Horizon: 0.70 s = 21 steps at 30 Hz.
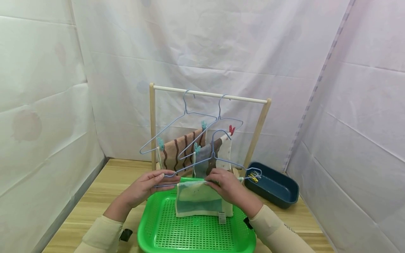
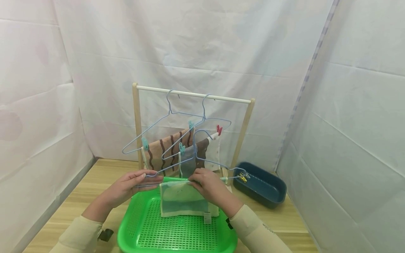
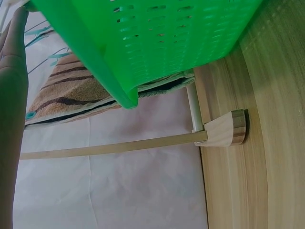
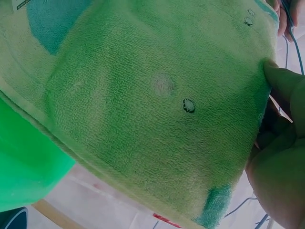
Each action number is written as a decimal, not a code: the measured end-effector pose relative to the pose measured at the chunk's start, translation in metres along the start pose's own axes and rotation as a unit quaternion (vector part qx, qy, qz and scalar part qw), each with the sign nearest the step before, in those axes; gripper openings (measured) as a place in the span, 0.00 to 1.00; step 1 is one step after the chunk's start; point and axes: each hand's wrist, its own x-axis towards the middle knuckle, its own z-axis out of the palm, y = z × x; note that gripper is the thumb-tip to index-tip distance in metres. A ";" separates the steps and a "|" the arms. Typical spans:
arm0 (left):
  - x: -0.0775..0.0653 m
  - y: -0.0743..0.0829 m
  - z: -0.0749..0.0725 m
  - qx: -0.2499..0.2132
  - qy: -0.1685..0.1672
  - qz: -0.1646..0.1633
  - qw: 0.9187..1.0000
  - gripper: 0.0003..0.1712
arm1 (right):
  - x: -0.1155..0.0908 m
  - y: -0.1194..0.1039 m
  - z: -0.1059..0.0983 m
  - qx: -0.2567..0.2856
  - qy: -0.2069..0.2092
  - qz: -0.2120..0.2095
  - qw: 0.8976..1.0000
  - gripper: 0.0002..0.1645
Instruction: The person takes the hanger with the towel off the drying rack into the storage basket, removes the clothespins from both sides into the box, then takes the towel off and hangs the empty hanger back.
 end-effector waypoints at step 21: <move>0.001 -0.001 0.003 0.008 0.007 -0.022 1.000 0.26 | 0.002 -0.001 -0.004 0.008 0.039 -0.013 0.999 0.03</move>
